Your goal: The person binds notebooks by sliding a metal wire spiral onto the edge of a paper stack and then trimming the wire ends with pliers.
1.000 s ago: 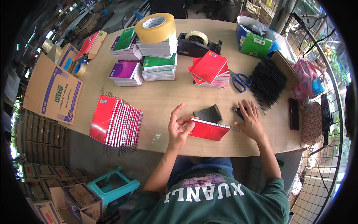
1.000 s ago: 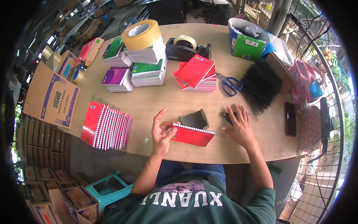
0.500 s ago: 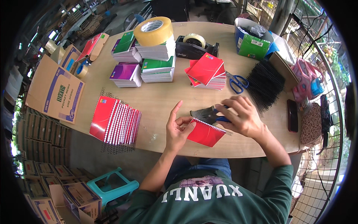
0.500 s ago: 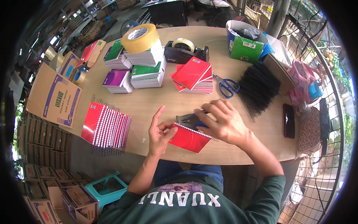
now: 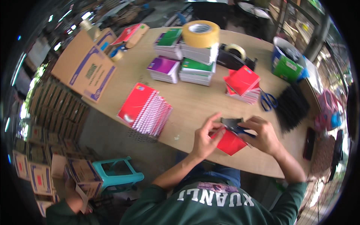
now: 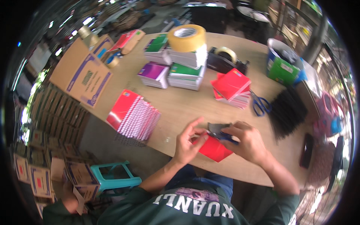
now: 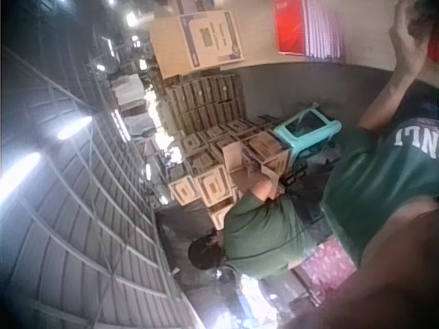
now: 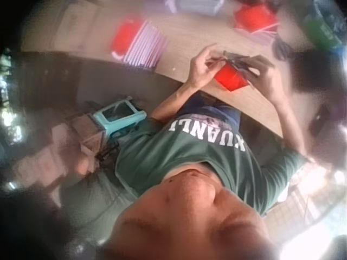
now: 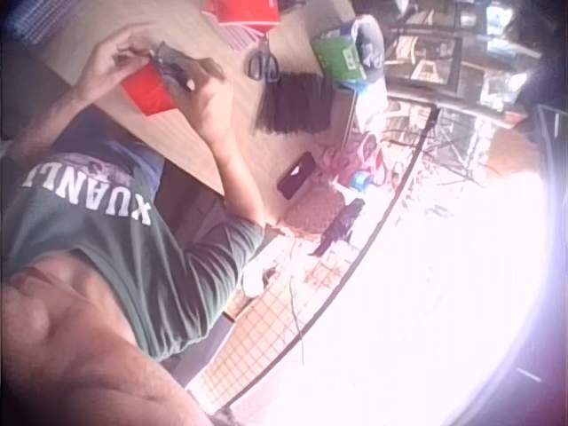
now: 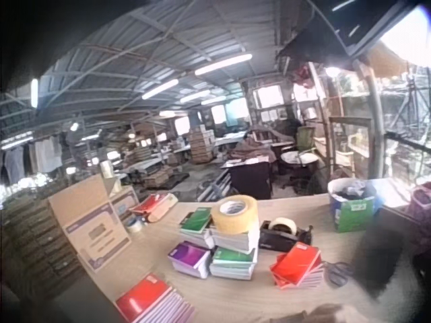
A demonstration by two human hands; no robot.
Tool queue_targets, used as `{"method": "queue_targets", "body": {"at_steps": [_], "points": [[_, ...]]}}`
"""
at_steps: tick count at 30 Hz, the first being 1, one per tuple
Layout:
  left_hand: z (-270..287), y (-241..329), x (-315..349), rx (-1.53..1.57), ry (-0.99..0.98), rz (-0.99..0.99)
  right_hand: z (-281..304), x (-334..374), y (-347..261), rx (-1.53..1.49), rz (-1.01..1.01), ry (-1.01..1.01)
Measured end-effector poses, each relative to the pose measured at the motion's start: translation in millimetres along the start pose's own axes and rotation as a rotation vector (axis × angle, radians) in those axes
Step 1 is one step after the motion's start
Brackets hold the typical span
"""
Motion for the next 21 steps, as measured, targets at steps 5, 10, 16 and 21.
{"method": "queue_targets", "body": {"at_steps": [5,10,16,21], "points": [[85,112,-7,-0.037,0.434,-0.277,37,26,16,0.029,-0.236,0.370],[210,127,-2,-0.343,0.760,-0.345,18,60,47,0.038,-0.402,0.346],[248,112,12,-0.685,0.764,-0.081,-32,104,90,0.196,-0.451,0.304],[255,105,13,-0.719,0.706,0.004,-54,109,109,0.317,-0.413,0.250]]}}
Point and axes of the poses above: each hand's wrist, its own x-axis away from the middle knuckle, its own z-axis out of the back of the hand, y = z × x, the point moved 3 cm from there along -x, towards the middle knuckle, and after that the axes turned 8 degrees about x, right-handed, at the moved point
